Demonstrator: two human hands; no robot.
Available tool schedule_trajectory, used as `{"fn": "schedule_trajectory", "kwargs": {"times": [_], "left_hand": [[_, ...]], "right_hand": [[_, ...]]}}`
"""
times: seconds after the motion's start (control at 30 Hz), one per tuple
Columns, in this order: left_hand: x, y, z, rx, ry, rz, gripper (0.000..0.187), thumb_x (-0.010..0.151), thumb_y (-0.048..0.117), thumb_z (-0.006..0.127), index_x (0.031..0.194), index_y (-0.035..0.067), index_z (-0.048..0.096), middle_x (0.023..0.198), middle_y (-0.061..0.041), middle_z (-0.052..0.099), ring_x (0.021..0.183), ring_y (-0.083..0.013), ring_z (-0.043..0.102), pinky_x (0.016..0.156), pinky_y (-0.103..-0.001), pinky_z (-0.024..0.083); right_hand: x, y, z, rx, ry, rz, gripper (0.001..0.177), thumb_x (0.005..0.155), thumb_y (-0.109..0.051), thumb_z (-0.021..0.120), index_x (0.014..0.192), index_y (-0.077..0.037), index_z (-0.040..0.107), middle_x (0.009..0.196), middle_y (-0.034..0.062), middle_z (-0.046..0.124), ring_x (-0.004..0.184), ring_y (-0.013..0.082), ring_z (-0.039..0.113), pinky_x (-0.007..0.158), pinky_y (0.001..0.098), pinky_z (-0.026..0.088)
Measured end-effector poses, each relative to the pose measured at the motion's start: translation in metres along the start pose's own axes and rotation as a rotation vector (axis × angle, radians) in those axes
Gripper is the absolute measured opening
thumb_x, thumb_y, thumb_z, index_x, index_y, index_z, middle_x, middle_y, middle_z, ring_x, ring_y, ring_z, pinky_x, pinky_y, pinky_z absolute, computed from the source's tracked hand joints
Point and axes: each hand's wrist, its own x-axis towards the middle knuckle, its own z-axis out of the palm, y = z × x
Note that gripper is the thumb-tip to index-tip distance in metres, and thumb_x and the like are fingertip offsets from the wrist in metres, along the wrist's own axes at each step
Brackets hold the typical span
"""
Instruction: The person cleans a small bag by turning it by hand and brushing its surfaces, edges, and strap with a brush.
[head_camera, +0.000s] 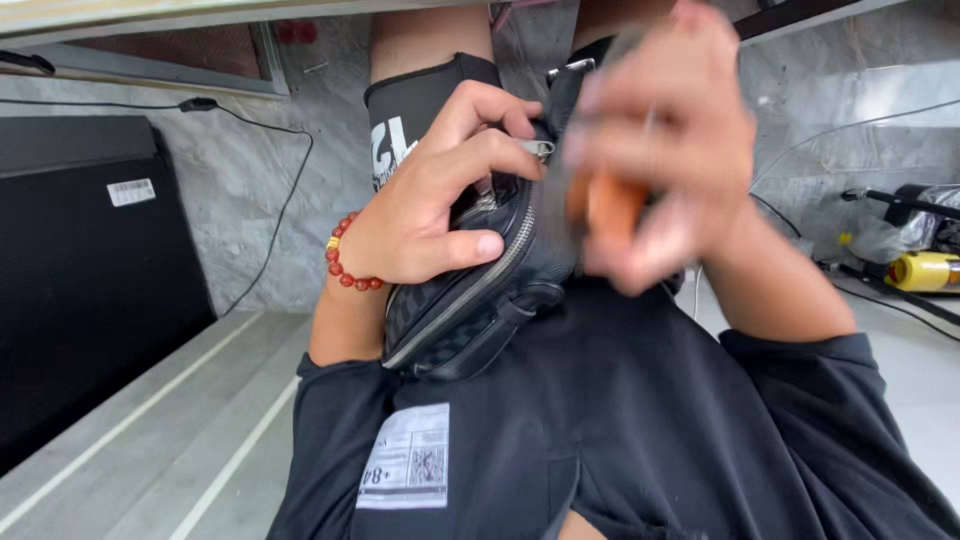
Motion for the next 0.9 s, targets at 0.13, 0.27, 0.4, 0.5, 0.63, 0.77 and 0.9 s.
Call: {"fn": "schedule_trajectory", "kwargs": {"times": [0.13, 0.27, 0.4, 0.5, 0.63, 0.77, 0.9], "left_hand": [[0.007, 0.01, -0.007, -0.025, 0.04, 0.013, 0.053, 0.097, 0.053, 0.062, 0.125, 0.008, 0.065, 0.131, -0.01, 0.048, 0.135, -0.0288, 0.048, 0.119, -0.041, 0.037], [0.003, 0.006, -0.006, -0.083, -0.007, 0.061, 0.051, 0.095, 0.05, 0.066, 0.124, 0.008, 0.068, 0.13, -0.01, 0.048, 0.13, -0.027, 0.048, 0.125, -0.045, 0.033], [0.006, 0.008, -0.003, -0.075, -0.022, 0.078, 0.051, 0.094, 0.05, 0.069, 0.124, 0.008, 0.069, 0.13, -0.01, 0.048, 0.128, -0.0261, 0.049, 0.129, -0.048, 0.03], [0.004, 0.005, -0.001, -0.1, -0.025, 0.088, 0.052, 0.094, 0.05, 0.071, 0.124, 0.008, 0.069, 0.13, -0.009, 0.047, 0.129, -0.0265, 0.049, 0.128, -0.047, 0.03], [0.005, 0.007, -0.004, -0.091, -0.058, 0.129, 0.054, 0.092, 0.05, 0.073, 0.129, 0.011, 0.07, 0.133, -0.011, 0.046, 0.134, -0.0299, 0.046, 0.123, -0.045, 0.033], [0.004, 0.015, -0.008, -0.091, -0.045, 0.152, 0.053, 0.091, 0.052, 0.075, 0.126, 0.012, 0.07, 0.136, -0.011, 0.047, 0.135, -0.0309, 0.046, 0.119, -0.044, 0.036], [0.004, 0.028, -0.013, -0.014, -0.021, 0.209, 0.057, 0.086, 0.052, 0.077, 0.127, 0.014, 0.069, 0.141, -0.012, 0.049, 0.135, -0.0304, 0.048, 0.118, -0.043, 0.038]], "right_hand": [[-0.01, 0.02, -0.011, -0.204, 0.034, 0.423, 0.061, 0.081, -0.053, 0.081, 0.116, -0.003, 0.076, 0.127, 0.0161, 0.062, 0.103, 0.0308, 0.058, 0.094, 0.0367, 0.044], [-0.022, 0.018, -0.003, 0.25, 0.26, 0.607, 0.075, 0.086, -0.065, 0.075, 0.118, 0.003, 0.07, 0.13, 0.0168, 0.052, 0.109, 0.0221, 0.057, 0.095, 0.0332, 0.048], [-0.027, 0.003, 0.012, 0.35, 0.3, 0.648, 0.079, 0.083, -0.069, 0.067, 0.112, 0.004, 0.069, 0.127, 0.0155, 0.056, 0.116, 0.0223, 0.056, 0.103, 0.0332, 0.044], [-0.039, 0.002, 0.016, 0.456, 0.315, 0.626, 0.079, 0.092, -0.066, 0.069, 0.126, 0.005, 0.068, 0.132, 0.0151, 0.054, 0.122, 0.0218, 0.056, 0.102, 0.0296, 0.043], [-0.042, 0.007, 0.017, 0.536, 0.451, 0.673, 0.08, 0.093, -0.066, 0.065, 0.126, 0.007, 0.066, 0.129, 0.0174, 0.056, 0.116, 0.0238, 0.056, 0.102, 0.0322, 0.045], [-0.033, -0.003, 0.016, 0.631, 0.509, 0.66, 0.078, 0.092, -0.064, 0.063, 0.123, 0.007, 0.065, 0.124, 0.0184, 0.058, 0.112, 0.0252, 0.057, 0.103, 0.0348, 0.046], [-0.007, -0.019, -0.009, 0.626, 0.412, 0.644, 0.079, 0.084, -0.071, 0.062, 0.111, 0.003, 0.068, 0.128, 0.0193, 0.06, 0.114, 0.027, 0.06, 0.103, 0.0369, 0.046]]}}
